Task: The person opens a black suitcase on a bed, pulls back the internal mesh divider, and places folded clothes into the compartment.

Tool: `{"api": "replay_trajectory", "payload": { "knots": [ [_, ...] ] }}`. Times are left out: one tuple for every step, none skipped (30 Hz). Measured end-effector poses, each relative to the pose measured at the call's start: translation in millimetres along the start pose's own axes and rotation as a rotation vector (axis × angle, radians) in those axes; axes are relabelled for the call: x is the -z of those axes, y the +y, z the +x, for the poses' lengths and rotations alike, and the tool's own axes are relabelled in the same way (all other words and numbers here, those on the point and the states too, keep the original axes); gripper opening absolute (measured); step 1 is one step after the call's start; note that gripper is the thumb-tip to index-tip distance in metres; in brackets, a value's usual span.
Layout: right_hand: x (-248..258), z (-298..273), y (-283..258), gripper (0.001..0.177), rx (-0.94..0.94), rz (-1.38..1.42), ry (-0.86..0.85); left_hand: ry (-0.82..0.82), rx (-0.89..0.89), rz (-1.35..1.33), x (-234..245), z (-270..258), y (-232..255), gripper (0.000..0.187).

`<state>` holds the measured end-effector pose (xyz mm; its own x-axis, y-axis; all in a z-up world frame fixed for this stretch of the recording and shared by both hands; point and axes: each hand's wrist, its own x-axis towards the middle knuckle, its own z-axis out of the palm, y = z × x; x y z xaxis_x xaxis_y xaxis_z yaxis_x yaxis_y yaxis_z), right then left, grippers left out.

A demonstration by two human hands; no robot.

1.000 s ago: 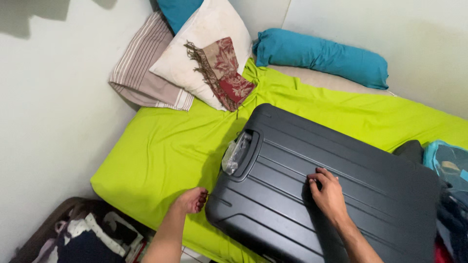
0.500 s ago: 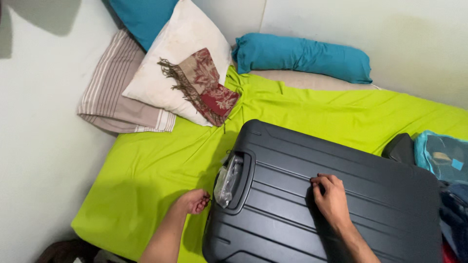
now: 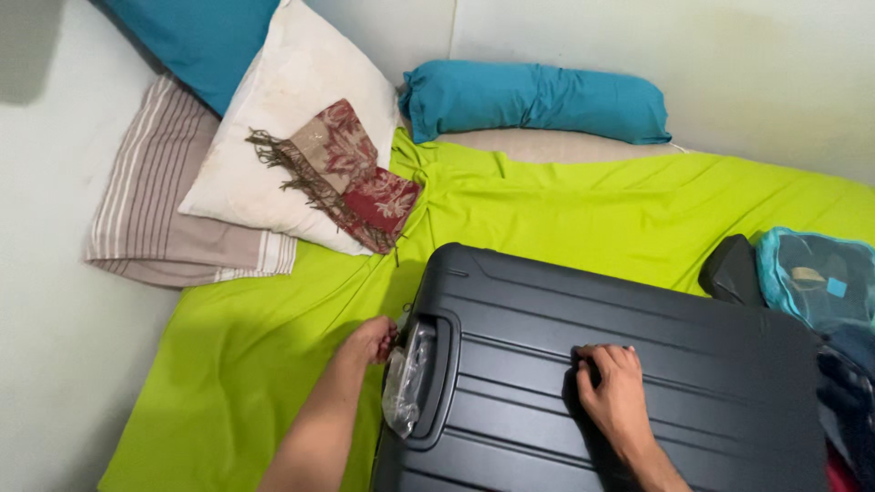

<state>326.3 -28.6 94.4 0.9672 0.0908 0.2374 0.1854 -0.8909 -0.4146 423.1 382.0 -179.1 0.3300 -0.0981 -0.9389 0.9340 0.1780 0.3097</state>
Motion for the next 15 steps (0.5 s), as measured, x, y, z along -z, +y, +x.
{"api": "replay_trajectory", "payload": {
  "knots": [
    [1,2,0,0.021,0.009,0.017,0.006,0.014,0.01,0.017,-5,4,10,0.035],
    [2,4,0,0.024,0.019,0.034,0.012,0.01,0.01,0.022,-9,7,20,0.035],
    [3,7,1,0.024,0.014,0.03,0.015,0.004,0.003,0.051,-12,10,30,0.035],
    [4,10,3,0.024,0.021,0.029,0.011,-0.002,-0.003,0.08,-16,13,39,0.035],
    [3,14,5,0.024,0.027,0.03,0.008,-0.005,-0.005,0.085,-19,16,48,0.035],
    [3,17,7,0.024,0.023,0.028,0.012,0.015,-0.008,0.08,-23,20,57,0.033],
    [2,19,9,0.023,0.037,0.03,0.009,0.035,-0.012,0.074,-26,24,64,0.032],
    [1,21,11,0.022,0.051,0.031,0.005,0.034,-0.013,0.079,-28,29,70,0.032],
    [0,23,11,0.022,0.049,0.032,0.01,-0.019,-0.001,0.071,-27,33,77,0.032],
    [-1,23,12,0.021,0.041,0.05,0.013,-0.071,0.012,0.063,-29,38,86,0.032],
    [-2,25,12,0.02,0.033,0.066,0.016,-0.073,0.009,0.067,-33,43,95,0.032],
    [-3,27,13,0.02,0.031,0.064,0.021,-0.041,-0.029,0.079,-37,48,105,0.03],
    [-2,27,14,0.018,0.021,0.092,0.031,-0.011,-0.064,0.091,-42,53,109,0.029],
    [-2,29,15,0.016,0.012,0.119,0.041,-0.014,-0.062,0.094,-45,56,115,0.029],
    [-3,31,16,0.016,0.009,0.118,0.042,0.083,-0.119,0.135,-47,58,123,0.027]
  ]
}}
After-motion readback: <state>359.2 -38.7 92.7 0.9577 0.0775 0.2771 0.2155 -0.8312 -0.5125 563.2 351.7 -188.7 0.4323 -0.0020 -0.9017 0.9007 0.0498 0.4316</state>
